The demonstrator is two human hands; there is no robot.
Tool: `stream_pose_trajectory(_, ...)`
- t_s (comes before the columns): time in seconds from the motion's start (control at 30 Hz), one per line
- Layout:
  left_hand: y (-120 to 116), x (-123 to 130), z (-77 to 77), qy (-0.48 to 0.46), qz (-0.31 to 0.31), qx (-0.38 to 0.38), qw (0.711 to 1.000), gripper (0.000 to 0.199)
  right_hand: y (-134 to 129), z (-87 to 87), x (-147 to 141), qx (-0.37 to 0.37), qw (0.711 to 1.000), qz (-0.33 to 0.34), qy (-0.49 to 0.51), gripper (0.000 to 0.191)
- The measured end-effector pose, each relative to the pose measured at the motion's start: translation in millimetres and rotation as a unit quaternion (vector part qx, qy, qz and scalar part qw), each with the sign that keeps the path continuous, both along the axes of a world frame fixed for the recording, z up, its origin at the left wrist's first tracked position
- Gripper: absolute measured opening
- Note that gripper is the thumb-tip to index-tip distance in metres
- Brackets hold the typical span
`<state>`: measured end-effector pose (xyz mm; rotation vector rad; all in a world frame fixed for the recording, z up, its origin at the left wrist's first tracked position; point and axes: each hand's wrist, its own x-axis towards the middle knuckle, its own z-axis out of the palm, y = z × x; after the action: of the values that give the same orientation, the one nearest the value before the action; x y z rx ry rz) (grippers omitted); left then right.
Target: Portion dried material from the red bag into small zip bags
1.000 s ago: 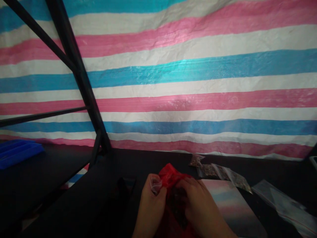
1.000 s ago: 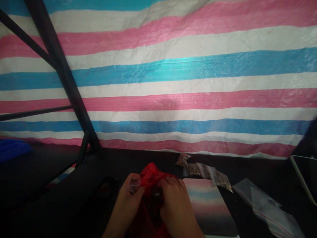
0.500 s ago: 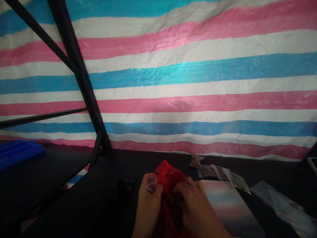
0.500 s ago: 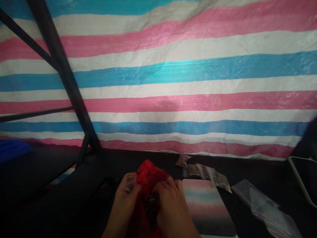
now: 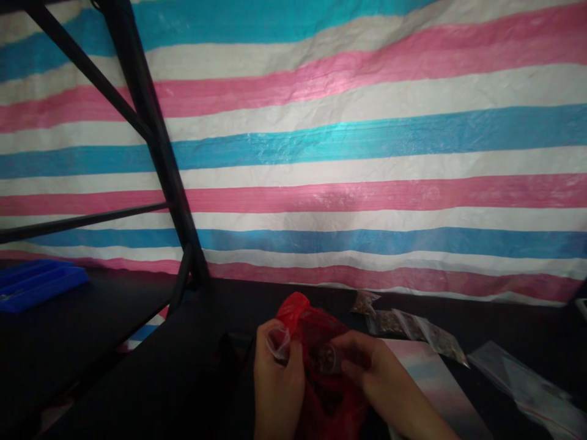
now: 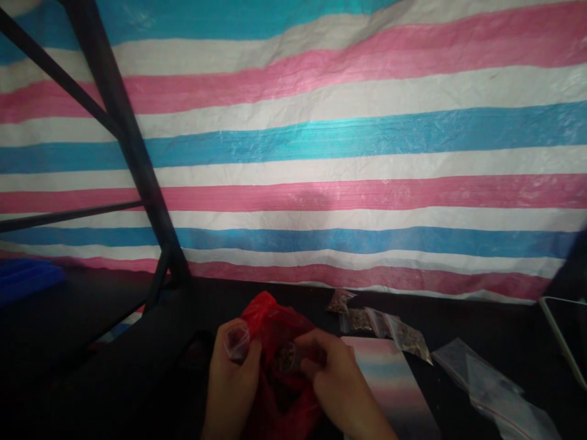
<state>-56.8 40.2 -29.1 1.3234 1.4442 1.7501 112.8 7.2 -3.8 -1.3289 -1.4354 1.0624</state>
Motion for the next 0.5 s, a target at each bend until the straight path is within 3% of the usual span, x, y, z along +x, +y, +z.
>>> stream_pose_trajectory(0.1, -1.7, -6.0, -4.2, 0.068, 0.001, 0.043, 0.997, 0.019, -3.0, 17.7, 2.9, 0.012, 0.999, 0.001, 0.036, 0.023)
stream_pose_trajectory(0.2, -2.7, -12.5, -11.1, 0.193, -0.021, 0.09, 0.977, 0.011, -7.5, 32.1, 3.1, 0.036, 0.999, -0.006, 0.04, 0.023)
stream_pose_trajectory(0.33, -5.1, -12.8, -18.7, 0.257, -0.065, 0.103, 0.959, 0.013, -12.6, 37.0, -6.8, 0.08, 0.994, -0.053, -0.057, 0.026)
stream_pose_trajectory(0.4, -8.0, -7.7, -20.2, 0.245, -0.077, 0.067, 0.964, 0.018, -15.1, 35.9, -14.2, 0.144, 0.974, -0.075, -0.156, 0.031)
stream_pose_trajectory(0.5, -13.8, 3.5, -18.8, 0.199, -0.049, 0.011, 0.979, 0.026, -18.7, 34.8, -22.0, 0.29, 0.916, -0.046, -0.273, 0.044)
